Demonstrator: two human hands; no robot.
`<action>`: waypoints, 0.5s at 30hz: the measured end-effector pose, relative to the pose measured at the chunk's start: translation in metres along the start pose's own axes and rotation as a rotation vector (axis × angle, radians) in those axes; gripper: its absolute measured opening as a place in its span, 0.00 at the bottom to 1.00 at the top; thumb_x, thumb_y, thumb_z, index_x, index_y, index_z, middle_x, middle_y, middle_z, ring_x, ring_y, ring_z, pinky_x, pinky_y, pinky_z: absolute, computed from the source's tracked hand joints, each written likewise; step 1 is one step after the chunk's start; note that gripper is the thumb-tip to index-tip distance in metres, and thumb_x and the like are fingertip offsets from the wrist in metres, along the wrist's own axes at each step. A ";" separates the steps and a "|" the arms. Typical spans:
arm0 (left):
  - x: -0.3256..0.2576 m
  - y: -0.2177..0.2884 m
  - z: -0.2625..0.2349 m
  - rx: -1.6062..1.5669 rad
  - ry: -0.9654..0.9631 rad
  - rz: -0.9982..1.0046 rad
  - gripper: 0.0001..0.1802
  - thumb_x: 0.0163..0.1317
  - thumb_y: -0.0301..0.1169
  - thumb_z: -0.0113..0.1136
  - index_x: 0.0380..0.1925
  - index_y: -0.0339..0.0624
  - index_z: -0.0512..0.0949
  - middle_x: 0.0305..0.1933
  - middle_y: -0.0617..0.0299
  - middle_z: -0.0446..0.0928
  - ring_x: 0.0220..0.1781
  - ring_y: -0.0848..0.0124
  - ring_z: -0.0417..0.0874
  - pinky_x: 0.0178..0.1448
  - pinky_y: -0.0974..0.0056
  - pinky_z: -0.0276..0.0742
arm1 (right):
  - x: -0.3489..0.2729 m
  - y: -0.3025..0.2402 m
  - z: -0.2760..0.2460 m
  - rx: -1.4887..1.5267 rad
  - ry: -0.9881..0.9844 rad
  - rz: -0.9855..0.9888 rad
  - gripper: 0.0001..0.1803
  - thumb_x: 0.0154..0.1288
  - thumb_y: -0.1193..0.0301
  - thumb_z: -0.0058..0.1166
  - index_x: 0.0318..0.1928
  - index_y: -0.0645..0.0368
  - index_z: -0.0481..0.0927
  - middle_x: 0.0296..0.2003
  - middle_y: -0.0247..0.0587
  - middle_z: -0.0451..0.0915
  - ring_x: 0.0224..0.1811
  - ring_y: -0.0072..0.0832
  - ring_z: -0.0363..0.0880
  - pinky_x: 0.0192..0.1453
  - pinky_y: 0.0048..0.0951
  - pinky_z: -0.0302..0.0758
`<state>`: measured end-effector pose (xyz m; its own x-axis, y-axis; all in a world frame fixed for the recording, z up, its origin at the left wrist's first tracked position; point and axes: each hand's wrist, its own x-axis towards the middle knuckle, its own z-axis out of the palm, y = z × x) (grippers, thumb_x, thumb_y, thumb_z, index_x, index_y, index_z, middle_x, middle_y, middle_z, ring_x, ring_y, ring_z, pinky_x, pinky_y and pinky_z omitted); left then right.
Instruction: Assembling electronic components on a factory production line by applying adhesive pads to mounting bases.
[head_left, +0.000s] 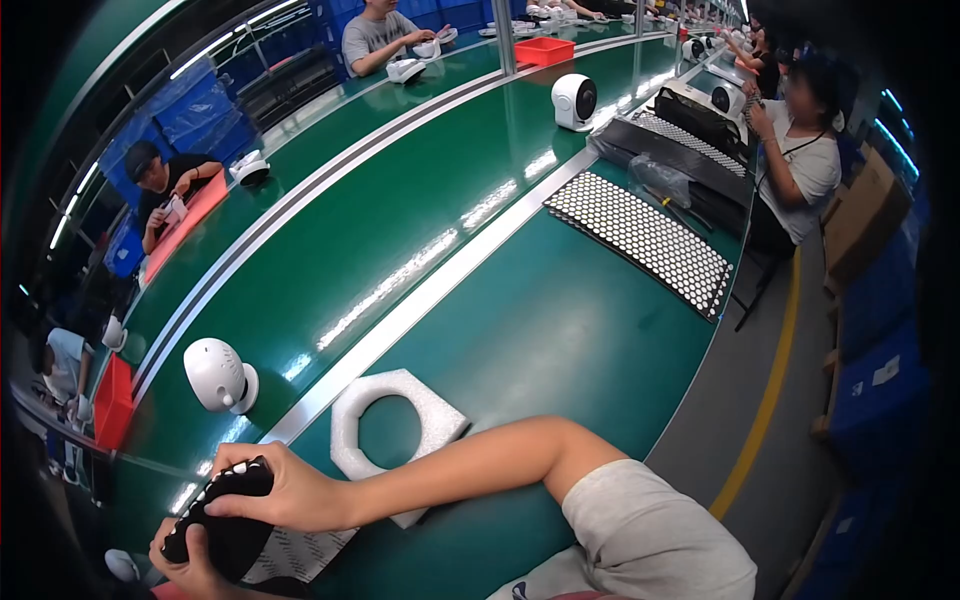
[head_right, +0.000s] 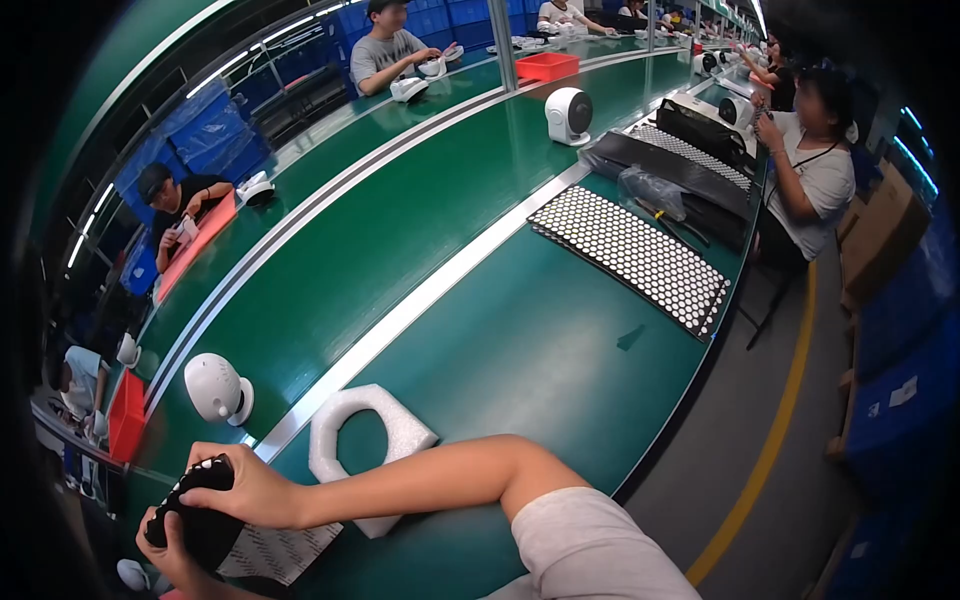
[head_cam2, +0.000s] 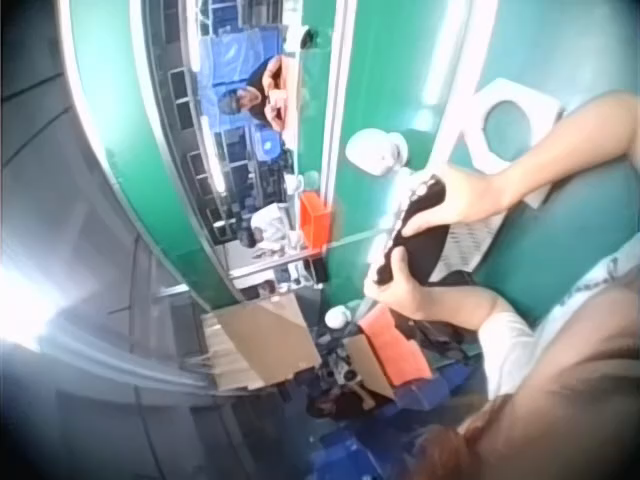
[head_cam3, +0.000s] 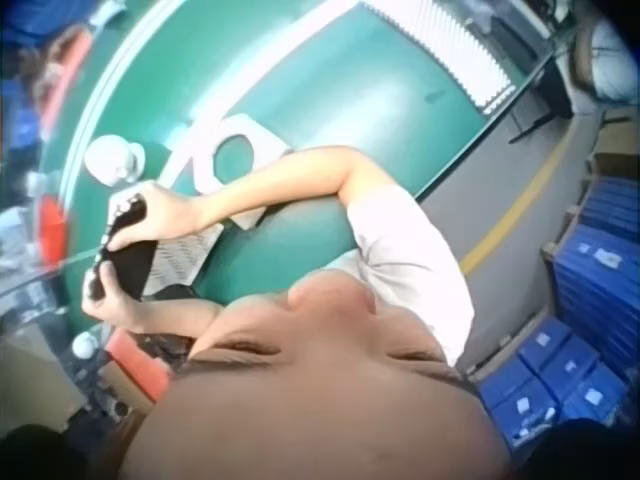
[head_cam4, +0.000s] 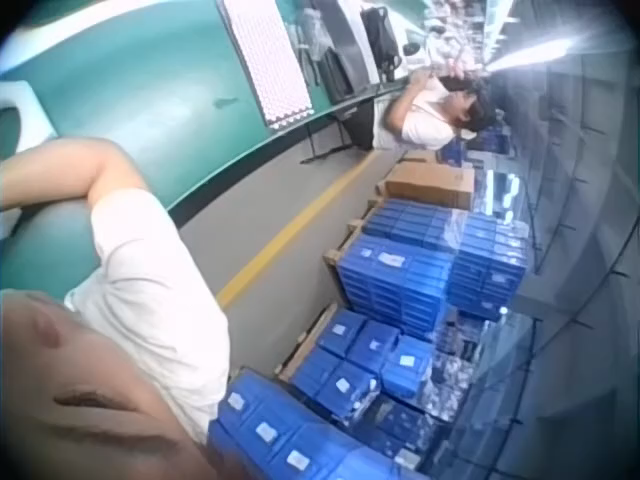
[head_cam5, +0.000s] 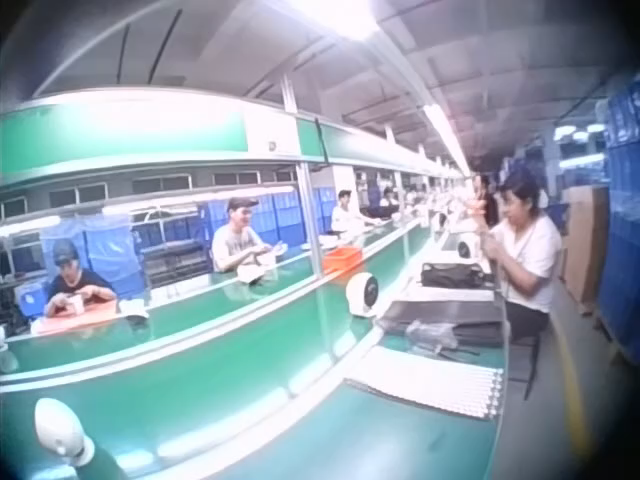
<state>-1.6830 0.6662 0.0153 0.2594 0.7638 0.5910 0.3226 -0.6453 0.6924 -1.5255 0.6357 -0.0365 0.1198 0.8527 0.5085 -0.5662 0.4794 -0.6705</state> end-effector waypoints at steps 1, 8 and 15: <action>-0.002 -0.001 -0.006 -0.015 0.027 0.010 0.06 0.47 0.20 0.61 0.23 0.27 0.73 0.24 0.63 0.73 0.24 0.76 0.69 0.30 0.72 0.67 | 0.000 -0.004 0.003 -0.034 -0.015 -0.009 0.09 0.52 0.72 0.57 0.28 0.61 0.69 0.23 0.29 0.71 0.28 0.12 0.67 0.32 0.16 0.64; -0.005 -0.013 -0.021 -0.101 -0.040 0.073 0.07 0.47 0.21 0.61 0.24 0.28 0.75 0.24 0.61 0.73 0.25 0.74 0.70 0.31 0.72 0.68 | -0.004 -0.002 0.008 -0.039 -0.055 0.022 0.10 0.53 0.71 0.56 0.31 0.61 0.69 0.25 0.31 0.71 0.30 0.14 0.67 0.34 0.17 0.65; -0.002 -0.042 -0.032 0.091 -0.053 0.061 0.13 0.54 0.34 0.58 0.27 0.33 0.70 0.25 0.67 0.64 0.28 0.78 0.64 0.35 0.75 0.58 | -0.006 0.001 0.008 -0.097 0.044 -0.113 0.13 0.57 0.71 0.51 0.42 0.60 0.69 0.35 0.33 0.71 0.41 0.17 0.68 0.47 0.18 0.65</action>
<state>-1.7264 0.6917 -0.0018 0.3278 0.7243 0.6066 0.3857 -0.6887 0.6139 -1.5329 0.6297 -0.0354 0.2153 0.7991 0.5613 -0.4655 0.5893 -0.6604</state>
